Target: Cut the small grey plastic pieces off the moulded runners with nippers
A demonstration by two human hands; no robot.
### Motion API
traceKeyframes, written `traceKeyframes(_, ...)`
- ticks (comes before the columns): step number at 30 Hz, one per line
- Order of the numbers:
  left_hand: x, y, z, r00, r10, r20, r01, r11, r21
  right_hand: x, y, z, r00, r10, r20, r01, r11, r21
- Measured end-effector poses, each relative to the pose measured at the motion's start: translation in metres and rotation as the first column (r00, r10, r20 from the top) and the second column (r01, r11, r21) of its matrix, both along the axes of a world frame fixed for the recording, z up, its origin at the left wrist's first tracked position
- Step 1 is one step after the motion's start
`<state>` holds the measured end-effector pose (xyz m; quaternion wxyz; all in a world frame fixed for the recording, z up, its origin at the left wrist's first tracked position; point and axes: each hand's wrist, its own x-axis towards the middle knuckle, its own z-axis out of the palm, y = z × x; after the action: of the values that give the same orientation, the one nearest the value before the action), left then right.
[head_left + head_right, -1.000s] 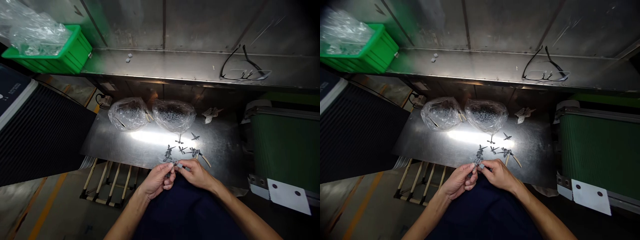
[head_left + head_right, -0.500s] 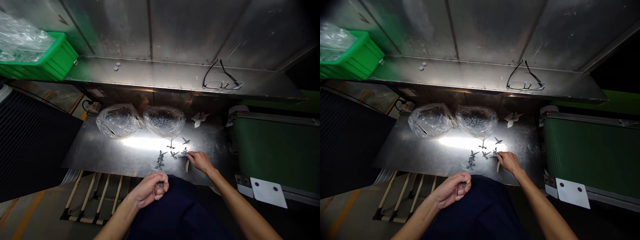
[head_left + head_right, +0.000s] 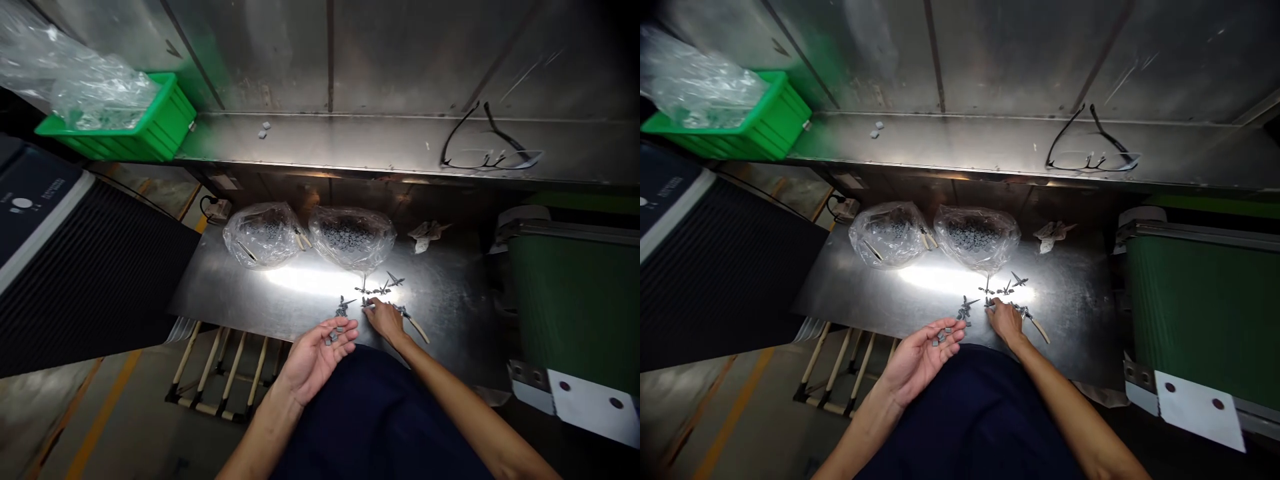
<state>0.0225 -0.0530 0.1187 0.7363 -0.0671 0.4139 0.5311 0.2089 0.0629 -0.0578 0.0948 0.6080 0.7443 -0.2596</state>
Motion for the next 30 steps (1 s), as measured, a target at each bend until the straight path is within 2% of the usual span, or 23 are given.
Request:
traceKeyframes(4, -0.003, -0.002, 0.024, 0.995, -0.006, 0.104, -0.001, 0.997, 0.074, -0.001, 0.002, -0.004, 1.0, -0.001, -0.022, 0.001, 1.0, 0.009)
traceKeyframes(8, -0.003, -0.005, 0.039, 0.982, -0.022, 0.187, -0.004, 0.991, 0.134, -0.003, -0.002, 0.001, 0.995, 0.037, -0.093, -0.034, 0.998, 0.043)
traceKeyframes(11, -0.003, -0.007, 0.048, 0.98, -0.04, 0.197, 0.011, 0.988, 0.151, -0.003, -0.007, 0.013, 0.981, 0.063, -0.184, -0.044, 0.993, 0.106)
traceKeyframes(13, -0.003, -0.008, 0.051, 0.981, -0.058, 0.183, 0.03, 0.988, 0.151, -0.002, -0.011, 0.029, 0.96, 0.087, -0.265, -0.04, 0.983, 0.178)
traceKeyframes(15, -0.004, -0.007, 0.049, 0.989, -0.068, 0.129, 0.049, 0.988, 0.148, 0.0, -0.016, 0.052, 0.924, 0.132, -0.358, -0.035, 0.963, 0.267)
traceKeyframes(19, 0.0, -0.006, 0.038, 0.995, -0.062, -0.072, 0.07, 0.99, 0.124, 0.004, -0.026, 0.106, 0.822, 0.257, -0.509, -0.015, 0.902, 0.431)
traceKeyframes(23, 0.01, -0.003, 0.026, 0.94, -0.179, -0.292, 0.211, 0.974, 0.083, -0.001, -0.033, 0.149, 0.732, 0.395, -0.555, -0.007, 0.819, 0.573)
traceKeyframes(27, 0.015, 0.0, 0.016, 0.755, -0.289, -0.589, 0.396, 0.916, 0.058, -0.008, -0.035, 0.164, 0.667, 0.518, -0.535, -0.036, 0.74, 0.671)
traceKeyframes(30, 0.015, 0.0, 0.009, 0.698, -0.346, -0.627, 0.467, 0.884, 0.033, -0.007, -0.039, 0.162, 0.63, 0.581, -0.516, -0.087, 0.712, 0.696)
